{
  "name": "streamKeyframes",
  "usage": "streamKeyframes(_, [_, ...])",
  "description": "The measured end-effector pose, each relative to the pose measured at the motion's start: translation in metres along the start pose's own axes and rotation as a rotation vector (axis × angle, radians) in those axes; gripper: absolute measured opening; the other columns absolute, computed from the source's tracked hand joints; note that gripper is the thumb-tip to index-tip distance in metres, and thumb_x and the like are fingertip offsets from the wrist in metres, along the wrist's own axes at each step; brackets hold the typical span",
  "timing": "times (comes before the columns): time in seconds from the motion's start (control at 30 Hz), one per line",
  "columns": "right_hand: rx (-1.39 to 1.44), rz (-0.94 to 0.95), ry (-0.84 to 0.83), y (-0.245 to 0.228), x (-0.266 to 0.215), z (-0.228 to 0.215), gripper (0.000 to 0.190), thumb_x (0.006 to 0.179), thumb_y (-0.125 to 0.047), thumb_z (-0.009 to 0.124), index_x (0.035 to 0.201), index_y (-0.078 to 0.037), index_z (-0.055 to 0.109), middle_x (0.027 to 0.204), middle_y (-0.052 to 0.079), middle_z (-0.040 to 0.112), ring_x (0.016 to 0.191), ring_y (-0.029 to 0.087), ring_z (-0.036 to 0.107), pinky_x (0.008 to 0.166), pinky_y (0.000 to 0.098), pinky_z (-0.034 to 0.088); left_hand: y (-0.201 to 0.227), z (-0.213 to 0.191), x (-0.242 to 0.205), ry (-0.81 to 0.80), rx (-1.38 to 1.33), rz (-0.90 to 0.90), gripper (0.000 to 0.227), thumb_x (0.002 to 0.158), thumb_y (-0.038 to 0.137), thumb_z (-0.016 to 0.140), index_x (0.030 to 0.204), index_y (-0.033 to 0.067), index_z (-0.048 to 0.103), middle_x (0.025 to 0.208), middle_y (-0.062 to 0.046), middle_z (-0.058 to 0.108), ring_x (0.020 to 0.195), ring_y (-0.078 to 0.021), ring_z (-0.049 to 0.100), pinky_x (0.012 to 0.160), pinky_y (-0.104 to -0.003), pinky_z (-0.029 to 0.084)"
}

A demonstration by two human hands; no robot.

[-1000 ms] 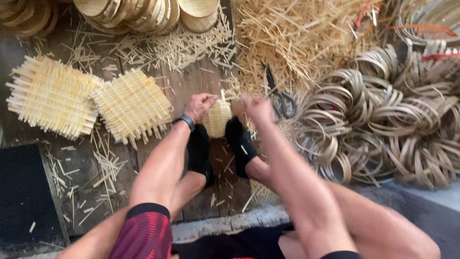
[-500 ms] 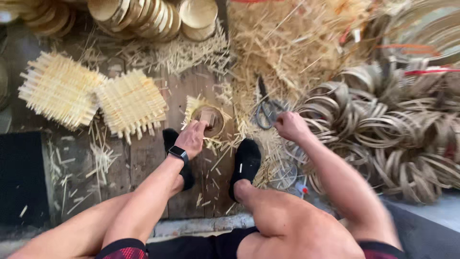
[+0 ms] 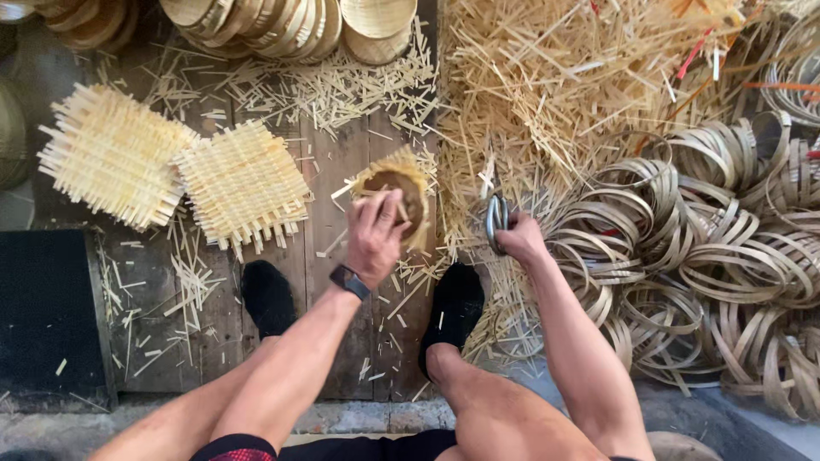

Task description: The person constructs a bamboo steamer basket by assembling a woven base with a circular frame and trimming excess strips using shears.

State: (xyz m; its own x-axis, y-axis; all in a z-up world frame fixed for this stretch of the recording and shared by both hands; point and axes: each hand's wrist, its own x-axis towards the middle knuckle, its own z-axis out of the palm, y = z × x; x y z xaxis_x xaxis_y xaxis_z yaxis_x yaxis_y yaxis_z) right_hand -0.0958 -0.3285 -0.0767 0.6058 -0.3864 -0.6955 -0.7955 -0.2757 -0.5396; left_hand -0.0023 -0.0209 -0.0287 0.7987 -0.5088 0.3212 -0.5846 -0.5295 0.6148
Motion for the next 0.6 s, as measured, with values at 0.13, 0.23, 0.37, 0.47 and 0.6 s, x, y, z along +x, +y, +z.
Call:
streamKeyframes(0.13, [0.18,0.083,-0.124,-0.001,-0.05,0.014,0.045,0.073,-0.019,0.079,0.109,0.005,0.065,0.088,0.017,0.07,0.078,0.028,0.066,0.069,0.04,0.055,-0.006,0.0,0.005,-0.139,0.015,-0.024,0.083,0.08,0.004,0.082,0.154,0.0164,0.046,0.136,-0.012,0.06,0.115,-0.0341,0.052,0.104,-0.044,0.049])
streamKeyframes(0.23, [0.081,0.153,-0.104,-0.015,-0.085,0.014,0.054,0.078,-0.037,0.08,0.111,0.005,0.067,0.086,0.017,0.07,0.078,0.03,0.066,0.07,0.0433,0.055,-0.004,-0.009,0.024,-0.211,0.003,-0.048,0.079,0.081,0.006,0.082,0.151,0.0134,0.046,0.138,-0.011,0.06,0.125,-0.0333,0.052,0.11,-0.044,0.048])
streamKeyframes(0.37, [-0.138,-0.11,-0.058,-0.027,-0.109,0.008,0.071,0.08,-0.056,0.076,0.121,0.001,0.064,0.098,0.017,0.072,0.093,0.031,0.069,0.084,0.0443,0.054,0.026,-0.016,0.019,0.001,0.072,-0.129,0.079,0.071,0.02,0.087,0.141,0.007,0.052,0.136,-0.02,0.057,0.125,-0.0398,0.053,0.105,-0.049,0.047])
streamKeyframes(0.47, [-0.411,-0.22,-0.06,-0.037,-0.108,0.011,0.075,0.083,-0.061,0.073,0.123,0.001,0.06,0.11,0.023,0.066,0.103,0.038,0.064,0.09,0.0491,0.052,0.037,-0.004,0.008,0.096,-0.013,-0.382,0.067,0.076,0.025,0.091,0.131,0.0065,0.058,0.129,-0.019,0.059,0.121,-0.0396,0.057,0.1,-0.048,0.05])
streamKeyframes(0.6, [-0.611,-0.281,0.043,-0.047,-0.086,0.033,0.068,0.089,-0.056,0.069,0.118,0.004,0.06,0.116,0.025,0.062,0.11,0.042,0.061,0.094,0.0504,0.052,0.033,0.018,0.009,0.153,-0.003,-0.352,0.056,0.079,0.021,0.089,0.128,0.0072,0.064,0.123,-0.017,0.062,0.115,-0.038,0.061,0.1,-0.048,0.052])
